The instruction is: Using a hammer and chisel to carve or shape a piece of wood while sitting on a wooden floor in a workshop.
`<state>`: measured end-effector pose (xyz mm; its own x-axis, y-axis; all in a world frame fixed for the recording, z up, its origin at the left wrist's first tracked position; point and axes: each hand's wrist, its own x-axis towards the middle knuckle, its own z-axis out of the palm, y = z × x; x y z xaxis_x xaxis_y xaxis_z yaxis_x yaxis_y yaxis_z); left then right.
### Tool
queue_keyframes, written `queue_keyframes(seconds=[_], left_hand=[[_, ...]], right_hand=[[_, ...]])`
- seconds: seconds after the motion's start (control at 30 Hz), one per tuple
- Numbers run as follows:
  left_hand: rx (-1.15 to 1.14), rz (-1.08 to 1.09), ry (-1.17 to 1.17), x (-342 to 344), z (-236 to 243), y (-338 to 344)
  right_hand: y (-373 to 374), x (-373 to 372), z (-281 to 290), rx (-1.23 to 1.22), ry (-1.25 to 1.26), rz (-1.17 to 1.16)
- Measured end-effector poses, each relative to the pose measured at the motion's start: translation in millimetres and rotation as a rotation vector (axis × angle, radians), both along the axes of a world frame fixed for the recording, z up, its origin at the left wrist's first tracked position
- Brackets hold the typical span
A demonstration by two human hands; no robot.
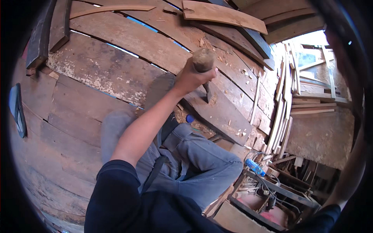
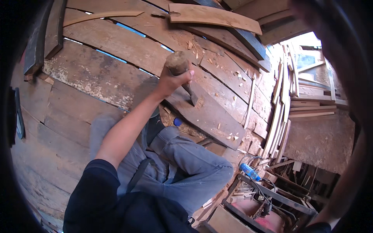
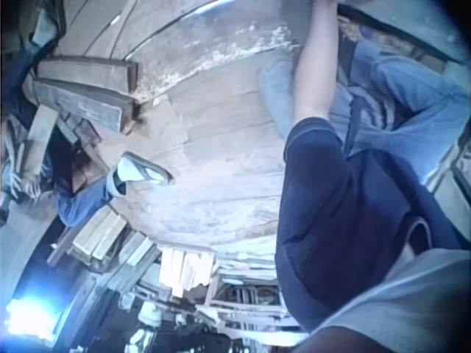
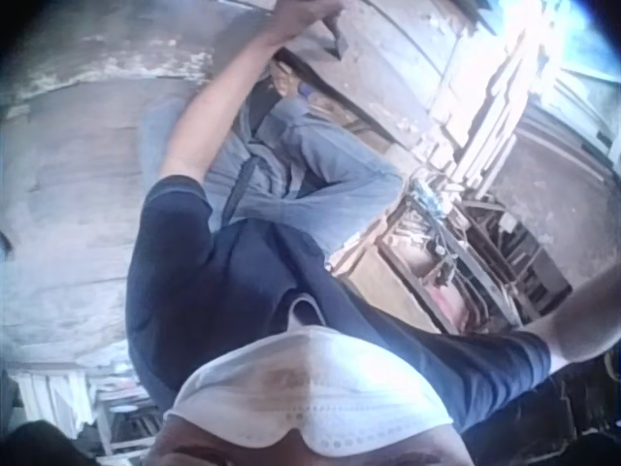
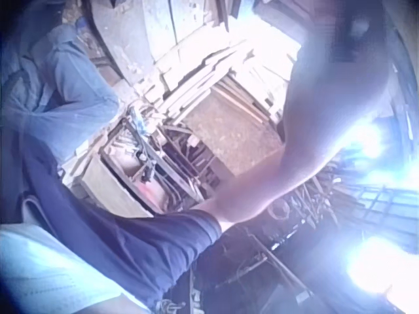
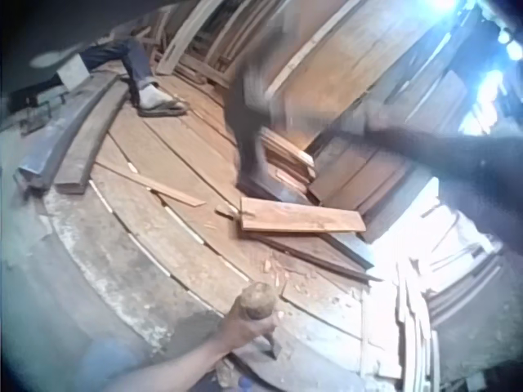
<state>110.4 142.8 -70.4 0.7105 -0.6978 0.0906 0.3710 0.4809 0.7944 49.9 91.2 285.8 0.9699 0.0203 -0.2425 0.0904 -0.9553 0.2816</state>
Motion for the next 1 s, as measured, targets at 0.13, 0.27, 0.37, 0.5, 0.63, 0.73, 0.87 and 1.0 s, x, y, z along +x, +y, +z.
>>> queue_keyframes(seconds=[0.13, 0.27, 0.37, 0.5, 0.63, 0.73, 0.87, 1.0], left_hand=[[-0.067, -0.062, 0.004, 3, 0, 1], [-0.068, -0.055, -0.094, 3, 4, 5], [-0.104, -0.059, -0.035, 3, 5, 5], [-0.099, -0.071, -0.045, 2, 4, 4], [-0.081, -0.051, -0.056, 1, 4, 5], [-0.102, -0.038, -0.027, 2, 5, 8], [-0.069, -0.033, -0.087, 4, 5, 9], [-0.071, -0.057, -0.042, 1, 5, 6]], right_hand=[[27, 20, 3, 0.081, -0.272, -0.065], [19, 5, -27, -0.002, 0.214, -0.076], [-9, 1, -10, -0.053, -0.011, 0.176], [-17, 1, 22, 0.119, -0.367, 0.013], [5, -7, -9, 0.073, -0.371, -0.203], [12, -19, -50, 0.199, 0.212, -0.236], [-5, -19, -22, 0.082, -0.022, 0.044], [-1, -4, 26, 0.14, -0.361, -0.28]])
